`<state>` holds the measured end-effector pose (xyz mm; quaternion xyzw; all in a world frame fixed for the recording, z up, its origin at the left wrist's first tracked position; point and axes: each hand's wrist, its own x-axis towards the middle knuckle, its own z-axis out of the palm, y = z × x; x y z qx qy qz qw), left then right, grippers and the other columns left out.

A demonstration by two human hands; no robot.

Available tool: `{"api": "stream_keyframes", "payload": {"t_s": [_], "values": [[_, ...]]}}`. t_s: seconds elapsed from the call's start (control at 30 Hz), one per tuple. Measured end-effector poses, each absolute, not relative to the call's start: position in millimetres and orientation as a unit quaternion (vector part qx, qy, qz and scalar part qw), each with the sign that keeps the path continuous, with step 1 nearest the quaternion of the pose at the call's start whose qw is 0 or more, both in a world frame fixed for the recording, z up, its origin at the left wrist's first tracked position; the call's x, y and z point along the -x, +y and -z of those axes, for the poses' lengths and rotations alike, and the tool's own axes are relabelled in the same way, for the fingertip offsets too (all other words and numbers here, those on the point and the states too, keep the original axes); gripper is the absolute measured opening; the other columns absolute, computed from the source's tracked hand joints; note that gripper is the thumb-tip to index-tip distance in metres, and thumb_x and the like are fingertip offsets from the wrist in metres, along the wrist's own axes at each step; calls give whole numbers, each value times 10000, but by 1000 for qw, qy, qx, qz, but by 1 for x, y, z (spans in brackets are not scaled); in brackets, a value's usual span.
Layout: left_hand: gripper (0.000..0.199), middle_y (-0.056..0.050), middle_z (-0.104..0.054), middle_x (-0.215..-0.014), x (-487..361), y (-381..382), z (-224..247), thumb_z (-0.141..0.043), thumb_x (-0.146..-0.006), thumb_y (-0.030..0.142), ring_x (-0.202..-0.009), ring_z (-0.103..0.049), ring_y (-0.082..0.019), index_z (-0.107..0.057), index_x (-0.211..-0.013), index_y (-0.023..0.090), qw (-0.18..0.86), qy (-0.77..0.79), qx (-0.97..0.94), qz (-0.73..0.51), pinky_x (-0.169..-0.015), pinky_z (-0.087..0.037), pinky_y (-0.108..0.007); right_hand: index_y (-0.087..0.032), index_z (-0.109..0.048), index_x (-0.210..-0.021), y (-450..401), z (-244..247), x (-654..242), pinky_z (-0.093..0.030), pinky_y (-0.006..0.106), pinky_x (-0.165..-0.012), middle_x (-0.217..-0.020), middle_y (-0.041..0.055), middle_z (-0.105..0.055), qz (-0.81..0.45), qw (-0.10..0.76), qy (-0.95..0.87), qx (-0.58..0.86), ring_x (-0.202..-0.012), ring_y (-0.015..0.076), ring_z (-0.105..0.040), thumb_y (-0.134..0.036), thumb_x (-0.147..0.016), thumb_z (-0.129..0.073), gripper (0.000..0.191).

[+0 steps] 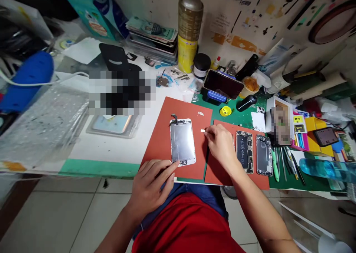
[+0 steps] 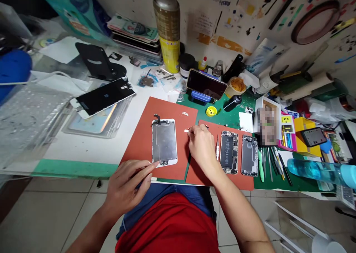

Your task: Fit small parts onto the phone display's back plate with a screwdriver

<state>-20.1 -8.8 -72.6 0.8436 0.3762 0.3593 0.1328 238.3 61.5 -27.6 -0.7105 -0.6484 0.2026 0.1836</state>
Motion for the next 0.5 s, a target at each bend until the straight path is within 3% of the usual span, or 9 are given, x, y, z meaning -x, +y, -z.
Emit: {"api": "stream_keyframes", "payload": {"t_s": [0.17, 0.37, 0.5], "values": [[366, -107, -727, -1056, 17, -8, 72, -663, -900, 8, -928, -641, -238, -695, -1234, 153, 114, 382, -842, -364, -804, -505, -397, -170, -742, -1027, 63, 30, -240, -428, 329, -763, -1010, 104, -724, -204, 185, -651, 708, -841, 223, -658, -151, -996, -608, 139], [344, -89, -745, -1018, 18, -10, 72, -690, -882, 31, -895, -640, -236, -702, -1192, 179, 106, 386, -843, -359, -767, -508, -394, -197, -727, -924, 60, 23, -241, -448, 334, -744, -962, 87, -729, -220, 184, -656, 698, -799, 215, -665, -198, -984, -610, 132], [344, -82, -756, -1020, 18, -11, 72, -685, -879, 40, -901, -660, -235, -709, -1185, 196, 113, 393, -838, -362, -777, -522, -394, -230, -717, -916, 38, 5, -230, -504, 312, -778, -959, 35, -760, -348, 188, -683, 614, -857, 190, -708, -229, -1019, -604, 153]]}}
